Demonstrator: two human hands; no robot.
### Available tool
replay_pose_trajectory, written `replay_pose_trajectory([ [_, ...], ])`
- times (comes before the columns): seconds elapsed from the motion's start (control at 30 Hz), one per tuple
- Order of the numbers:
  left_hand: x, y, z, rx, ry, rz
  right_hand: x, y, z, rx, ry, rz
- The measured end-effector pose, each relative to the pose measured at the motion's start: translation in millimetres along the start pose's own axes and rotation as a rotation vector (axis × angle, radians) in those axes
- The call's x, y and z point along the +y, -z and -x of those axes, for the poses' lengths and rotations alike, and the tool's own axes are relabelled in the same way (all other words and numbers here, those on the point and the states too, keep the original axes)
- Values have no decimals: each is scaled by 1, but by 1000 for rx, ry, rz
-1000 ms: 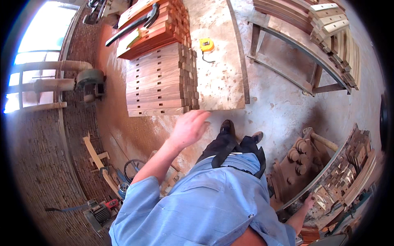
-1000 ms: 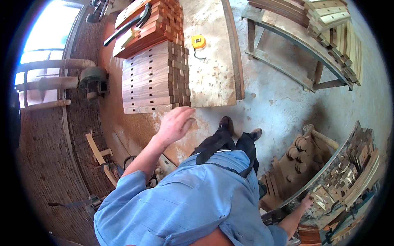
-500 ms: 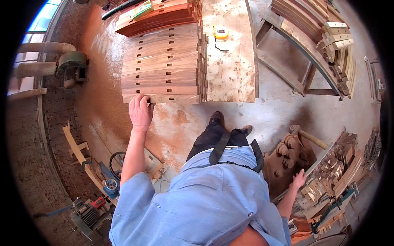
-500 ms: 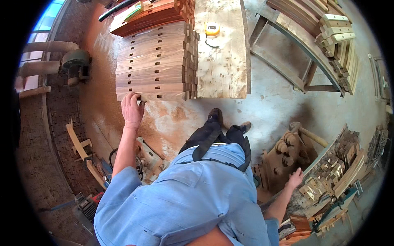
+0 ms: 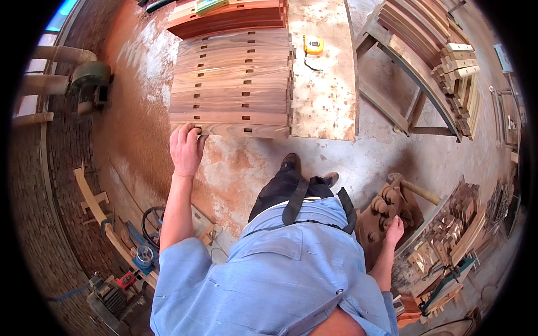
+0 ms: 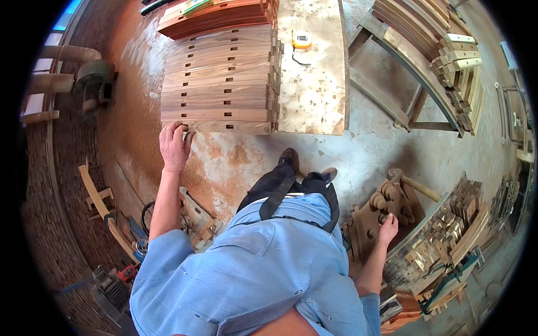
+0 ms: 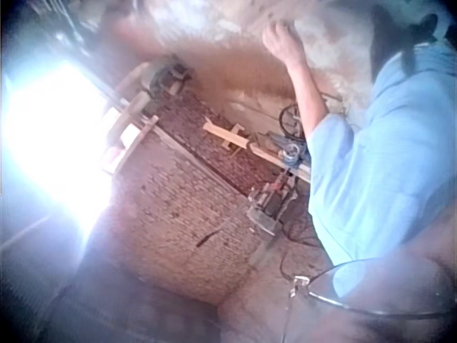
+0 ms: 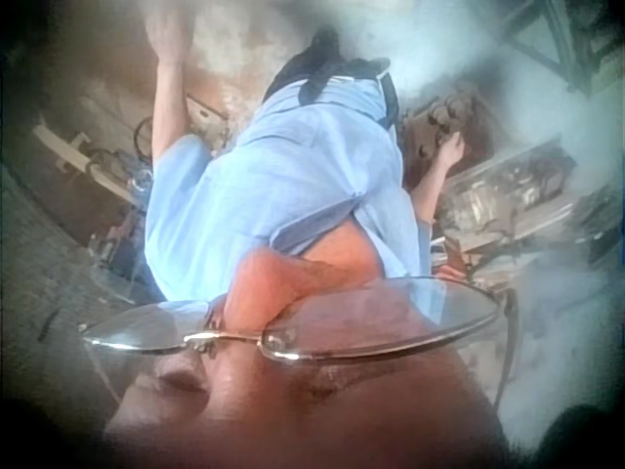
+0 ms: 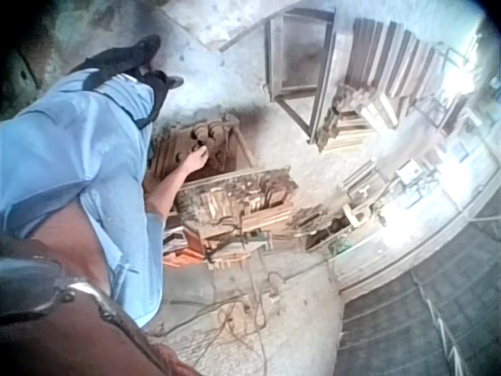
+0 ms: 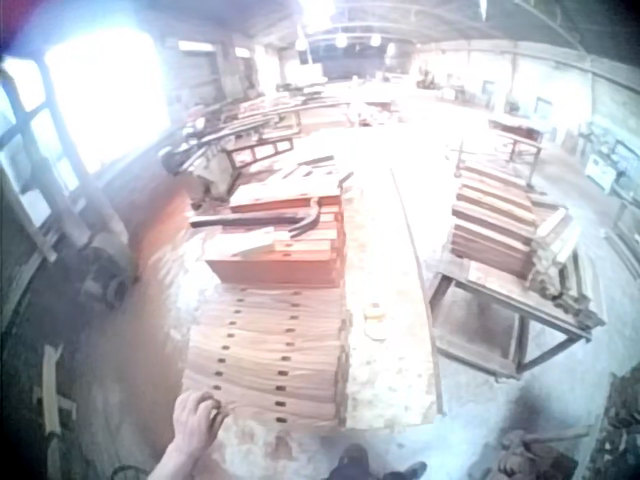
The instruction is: The person operates a drill press to create holes in a wooden plank, then moves to a workbench to assemble the drilled pieces into a larger wooden structure. The person repeatedly picks up individual wooden slats, aligns them with the existing assembly, and secures them in place.
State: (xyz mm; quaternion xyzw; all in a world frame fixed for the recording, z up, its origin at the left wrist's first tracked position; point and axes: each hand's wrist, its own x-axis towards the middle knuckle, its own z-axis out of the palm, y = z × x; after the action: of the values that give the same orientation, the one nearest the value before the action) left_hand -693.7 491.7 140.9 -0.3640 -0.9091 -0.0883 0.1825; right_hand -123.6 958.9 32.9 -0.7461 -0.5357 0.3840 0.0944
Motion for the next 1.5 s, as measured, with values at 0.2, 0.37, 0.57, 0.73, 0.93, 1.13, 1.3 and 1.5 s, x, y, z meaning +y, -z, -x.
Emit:
replay_pose_trajectory([
  [0.2,-5,9,-8,-43,-19,29,1,-12,8,-43,23,-32],
  [0.37,-8,28,-20,-52,-181,89,-19,-17,23,-68,43,-70],
  [0.57,14,67,-40,101,-316,60,-121,-29,67,-129,301,-286],
  [0.73,50,69,-66,212,-460,84,-251,-48,176,-298,1012,-98],
  [0.93,114,60,-104,266,-630,231,-306,-69,251,-394,1529,286],
  [1.13,162,47,-126,340,-625,261,-272,-73,220,-478,1290,299],
  [1.3,179,47,-154,414,-449,426,-222,-49,170,-901,504,-391],
  [1.5,209,8,-141,117,-542,516,-188,6,141,-908,32,-1115],
])
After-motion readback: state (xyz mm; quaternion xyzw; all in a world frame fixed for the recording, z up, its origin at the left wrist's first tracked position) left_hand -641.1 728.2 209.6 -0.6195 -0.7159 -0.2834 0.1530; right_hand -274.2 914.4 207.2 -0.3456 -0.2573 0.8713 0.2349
